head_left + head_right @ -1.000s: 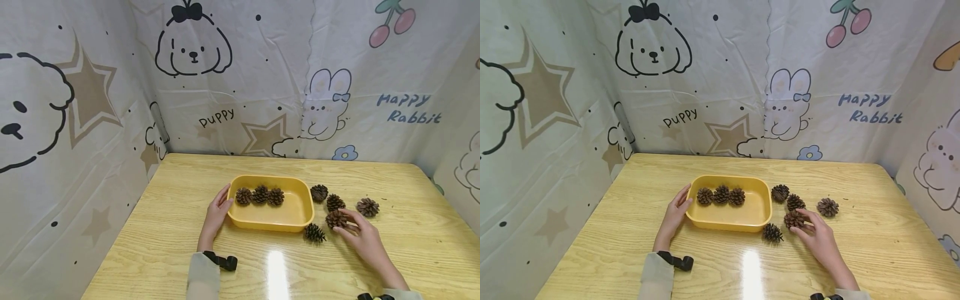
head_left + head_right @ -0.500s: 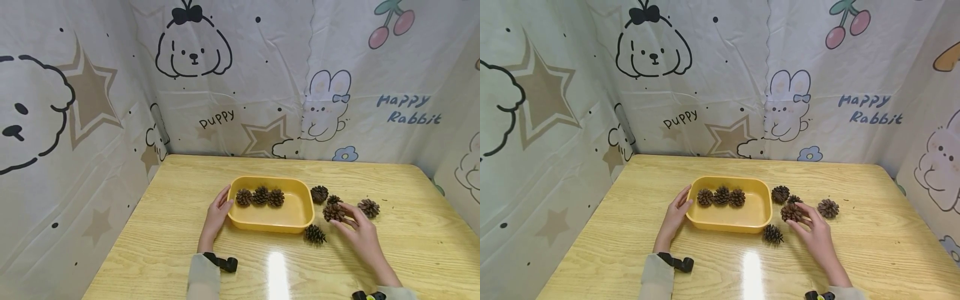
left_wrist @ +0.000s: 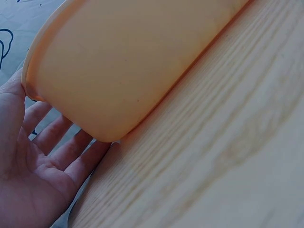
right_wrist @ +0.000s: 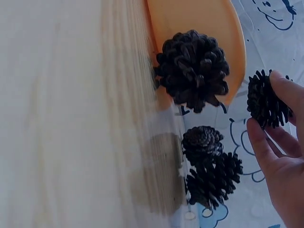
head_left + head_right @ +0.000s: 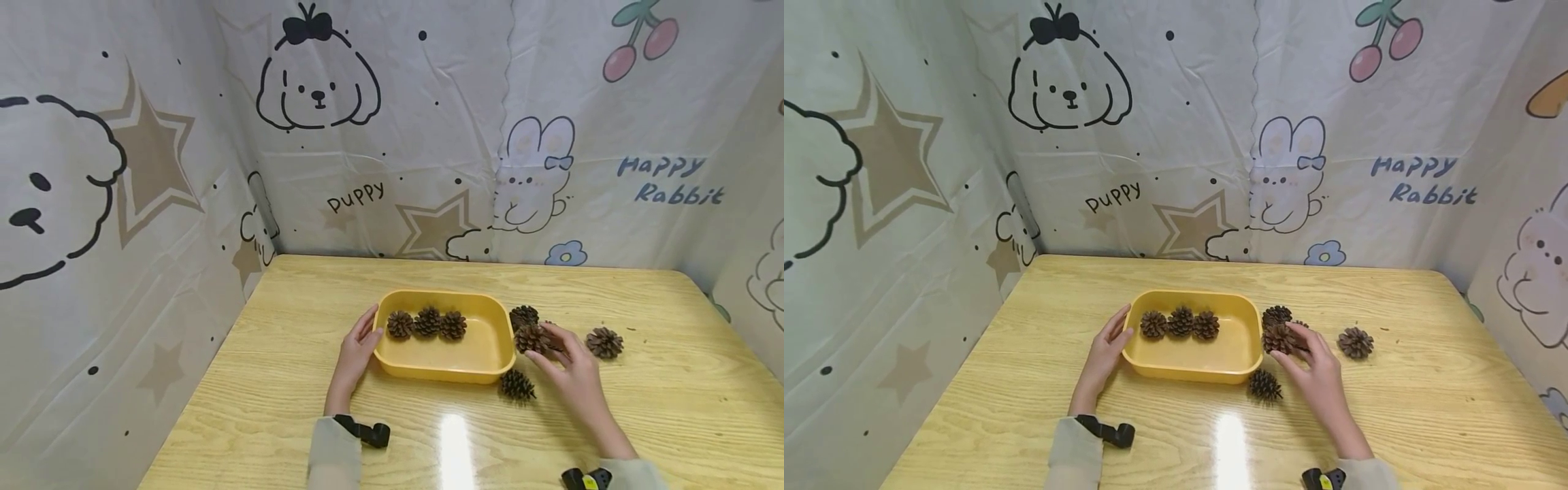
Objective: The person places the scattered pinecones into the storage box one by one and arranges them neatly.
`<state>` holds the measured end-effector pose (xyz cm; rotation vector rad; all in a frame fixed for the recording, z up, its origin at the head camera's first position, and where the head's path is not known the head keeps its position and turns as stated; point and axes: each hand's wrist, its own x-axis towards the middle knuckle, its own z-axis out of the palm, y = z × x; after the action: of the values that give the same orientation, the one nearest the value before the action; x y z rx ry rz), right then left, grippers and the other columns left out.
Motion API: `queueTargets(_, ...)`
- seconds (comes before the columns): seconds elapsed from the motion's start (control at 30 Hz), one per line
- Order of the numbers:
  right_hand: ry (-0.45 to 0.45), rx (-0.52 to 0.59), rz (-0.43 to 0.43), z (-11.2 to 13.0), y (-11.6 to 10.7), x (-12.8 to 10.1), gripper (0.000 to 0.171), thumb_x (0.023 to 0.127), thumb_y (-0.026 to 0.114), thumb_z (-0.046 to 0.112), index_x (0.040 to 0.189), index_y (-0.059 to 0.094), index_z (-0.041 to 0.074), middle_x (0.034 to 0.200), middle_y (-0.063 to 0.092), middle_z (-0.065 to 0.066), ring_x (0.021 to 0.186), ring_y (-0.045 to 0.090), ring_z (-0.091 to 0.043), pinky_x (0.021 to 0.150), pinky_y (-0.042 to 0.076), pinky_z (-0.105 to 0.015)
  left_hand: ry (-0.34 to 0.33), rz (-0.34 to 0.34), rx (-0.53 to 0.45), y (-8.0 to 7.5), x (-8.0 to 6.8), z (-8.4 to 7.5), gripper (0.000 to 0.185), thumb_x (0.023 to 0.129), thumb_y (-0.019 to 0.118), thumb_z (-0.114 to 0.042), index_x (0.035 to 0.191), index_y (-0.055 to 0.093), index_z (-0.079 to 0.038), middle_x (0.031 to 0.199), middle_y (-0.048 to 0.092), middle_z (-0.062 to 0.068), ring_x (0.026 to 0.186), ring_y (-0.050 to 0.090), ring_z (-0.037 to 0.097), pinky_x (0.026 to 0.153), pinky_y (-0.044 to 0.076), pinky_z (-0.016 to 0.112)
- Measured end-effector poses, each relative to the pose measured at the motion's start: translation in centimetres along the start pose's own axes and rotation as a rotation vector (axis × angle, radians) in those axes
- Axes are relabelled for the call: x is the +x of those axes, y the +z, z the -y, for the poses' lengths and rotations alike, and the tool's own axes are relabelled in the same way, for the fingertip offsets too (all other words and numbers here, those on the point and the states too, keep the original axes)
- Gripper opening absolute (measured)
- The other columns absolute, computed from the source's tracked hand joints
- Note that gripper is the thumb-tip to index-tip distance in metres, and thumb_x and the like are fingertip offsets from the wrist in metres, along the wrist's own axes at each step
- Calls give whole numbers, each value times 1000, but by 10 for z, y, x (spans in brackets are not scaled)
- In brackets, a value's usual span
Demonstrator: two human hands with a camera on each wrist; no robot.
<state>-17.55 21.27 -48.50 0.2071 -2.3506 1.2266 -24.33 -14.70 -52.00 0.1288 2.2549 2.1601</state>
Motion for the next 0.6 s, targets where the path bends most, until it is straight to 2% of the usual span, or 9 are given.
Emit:
queueTargets(0.23,10,19,-2,8,9,4,58,81,77,3,134,54,0,126,57,-15,106,46,22,92,43,2,3,-5,10,-1,0,1,51,101,53,-18,151,40,-18,154,42,14,140,44,31,113,43,42)
queueTargets(0.4,24,47,13,15,15,8,57,83,75,5,135,53,1,124,57,-14,105,47,21,93,43,1,-1,-6,1,-1,0,1,50,101,53,-18,150,41,-19,154,43,12,141,44,30,114,43,42)
queueTargets(0.6,1,73,43,19,22,13,57,84,74,4,136,52,1,125,57,-14,106,46,21,94,41,2,6,-3,0,0,1,1,51,101,53,-19,151,40,-19,155,41,12,141,44,30,115,41,42)
